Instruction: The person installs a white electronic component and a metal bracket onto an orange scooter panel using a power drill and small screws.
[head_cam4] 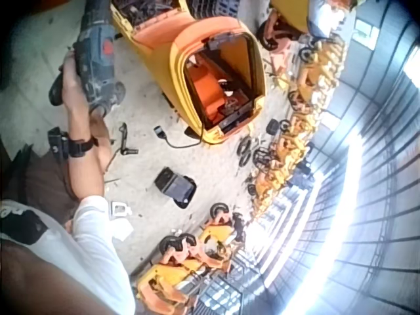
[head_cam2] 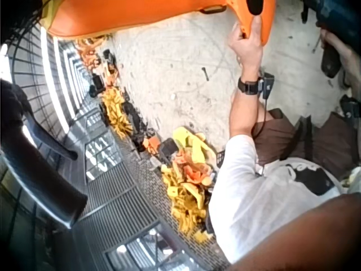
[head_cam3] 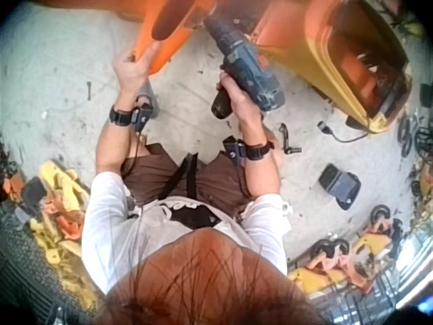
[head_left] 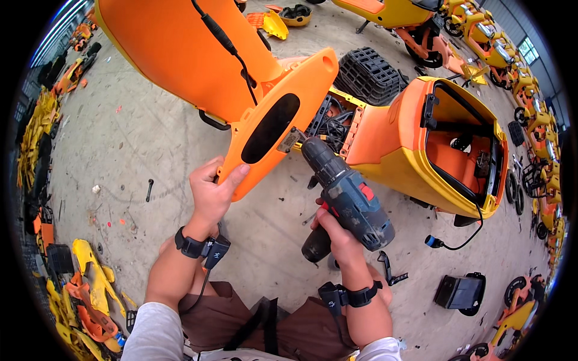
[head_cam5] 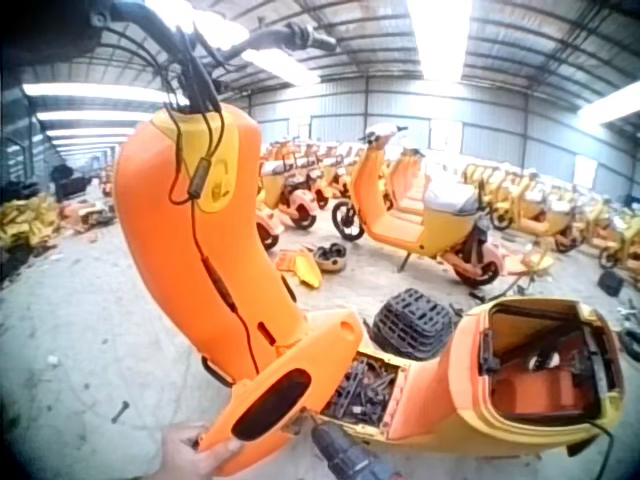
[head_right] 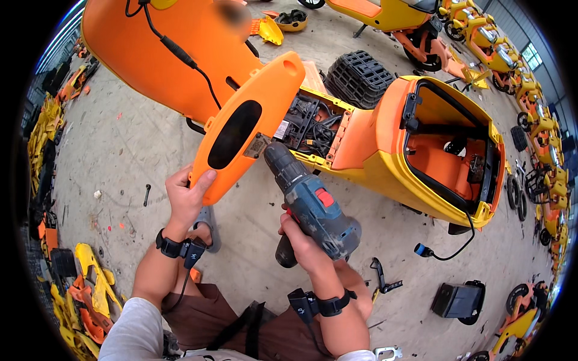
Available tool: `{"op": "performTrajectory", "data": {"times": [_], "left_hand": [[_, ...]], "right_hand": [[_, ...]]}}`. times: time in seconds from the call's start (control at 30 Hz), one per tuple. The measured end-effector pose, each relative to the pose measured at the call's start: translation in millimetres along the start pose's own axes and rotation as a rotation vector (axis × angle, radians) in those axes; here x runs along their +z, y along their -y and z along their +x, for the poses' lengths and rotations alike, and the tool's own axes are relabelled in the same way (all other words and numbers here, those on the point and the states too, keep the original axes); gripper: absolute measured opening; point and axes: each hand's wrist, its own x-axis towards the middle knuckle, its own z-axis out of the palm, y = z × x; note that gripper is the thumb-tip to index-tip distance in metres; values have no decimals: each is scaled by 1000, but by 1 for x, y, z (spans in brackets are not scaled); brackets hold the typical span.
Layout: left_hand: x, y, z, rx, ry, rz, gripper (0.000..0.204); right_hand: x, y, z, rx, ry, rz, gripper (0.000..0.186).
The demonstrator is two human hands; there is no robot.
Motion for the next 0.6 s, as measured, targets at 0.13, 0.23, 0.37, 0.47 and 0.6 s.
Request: {"op": "performTrajectory", "data": {"times": [0.13,0.23,0.37,0.47,0.6], "left_hand": [[5,-5,-1,0,-34,-26,36],[2,-1,-2,-12,-28,-13,35],[4,-3,-2,-19,-39,-28,33],[2,0,-2,-14,-28,-11,32],[5,-3,-3,25,-37,-11,30]], "right_hand": [[-1,-4,1,10,1,-37,22],[0,-6,-1,1,-4,-66,23],[2,-8,-1,-11,-4,-48,23],[1,-8,-1,3,-3,-43,23],[1,-8,-1,-10,0,-73,22]]}}
